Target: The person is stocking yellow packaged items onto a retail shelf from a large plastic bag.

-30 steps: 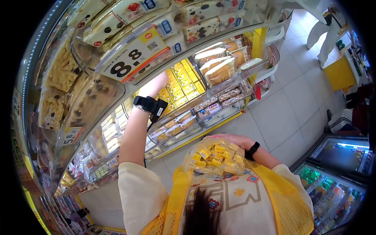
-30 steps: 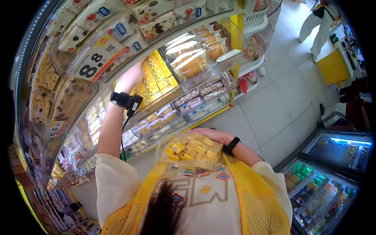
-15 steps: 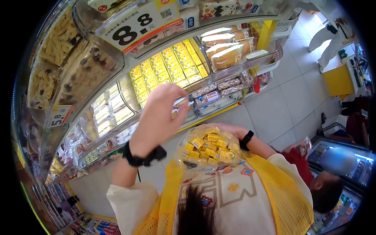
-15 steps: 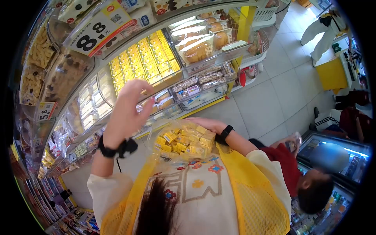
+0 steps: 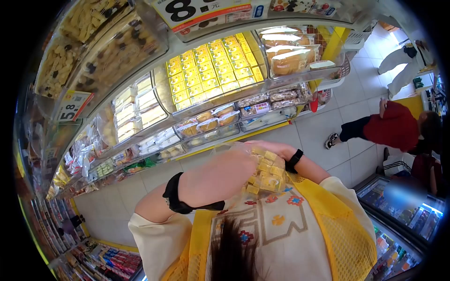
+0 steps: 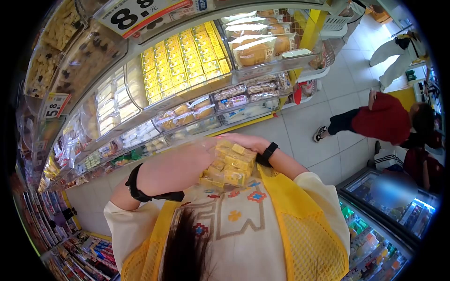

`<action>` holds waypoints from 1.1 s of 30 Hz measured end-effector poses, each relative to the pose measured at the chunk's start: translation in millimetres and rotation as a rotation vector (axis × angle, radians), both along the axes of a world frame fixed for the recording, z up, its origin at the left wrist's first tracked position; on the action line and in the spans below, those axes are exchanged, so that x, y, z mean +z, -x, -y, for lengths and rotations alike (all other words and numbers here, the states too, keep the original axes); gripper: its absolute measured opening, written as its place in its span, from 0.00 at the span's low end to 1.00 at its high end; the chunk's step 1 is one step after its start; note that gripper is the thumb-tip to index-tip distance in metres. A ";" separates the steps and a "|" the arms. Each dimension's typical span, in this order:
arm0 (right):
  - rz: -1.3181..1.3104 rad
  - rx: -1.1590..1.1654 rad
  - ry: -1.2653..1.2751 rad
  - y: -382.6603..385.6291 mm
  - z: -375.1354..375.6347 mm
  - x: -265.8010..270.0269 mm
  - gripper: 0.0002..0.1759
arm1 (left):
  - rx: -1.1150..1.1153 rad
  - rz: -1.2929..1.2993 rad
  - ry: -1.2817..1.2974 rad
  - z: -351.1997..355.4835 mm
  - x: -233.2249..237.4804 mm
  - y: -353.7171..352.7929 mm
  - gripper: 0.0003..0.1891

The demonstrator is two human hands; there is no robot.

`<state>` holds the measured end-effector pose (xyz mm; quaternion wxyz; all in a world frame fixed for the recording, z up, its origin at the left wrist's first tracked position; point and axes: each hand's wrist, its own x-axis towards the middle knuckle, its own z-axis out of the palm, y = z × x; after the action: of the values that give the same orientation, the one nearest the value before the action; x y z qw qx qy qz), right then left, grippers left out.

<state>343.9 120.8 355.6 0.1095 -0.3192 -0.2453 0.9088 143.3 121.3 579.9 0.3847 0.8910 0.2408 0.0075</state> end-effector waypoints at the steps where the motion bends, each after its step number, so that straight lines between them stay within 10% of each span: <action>1: -0.021 -0.014 -0.035 -0.1 0.3 1.6 0.24 | 0.015 0.139 0.001 -3.6 0.7 -3.7 0.12; 33: -0.026 -0.014 -0.113 -12.0 1.3 -8.7 0.28 | -0.037 -0.188 0.094 -18.6 23.0 -3.5 0.14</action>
<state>355.9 119.5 346.9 0.1368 -0.3022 -0.2924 0.8969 146.8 140.0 603.0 0.4018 0.8730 0.2597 -0.0947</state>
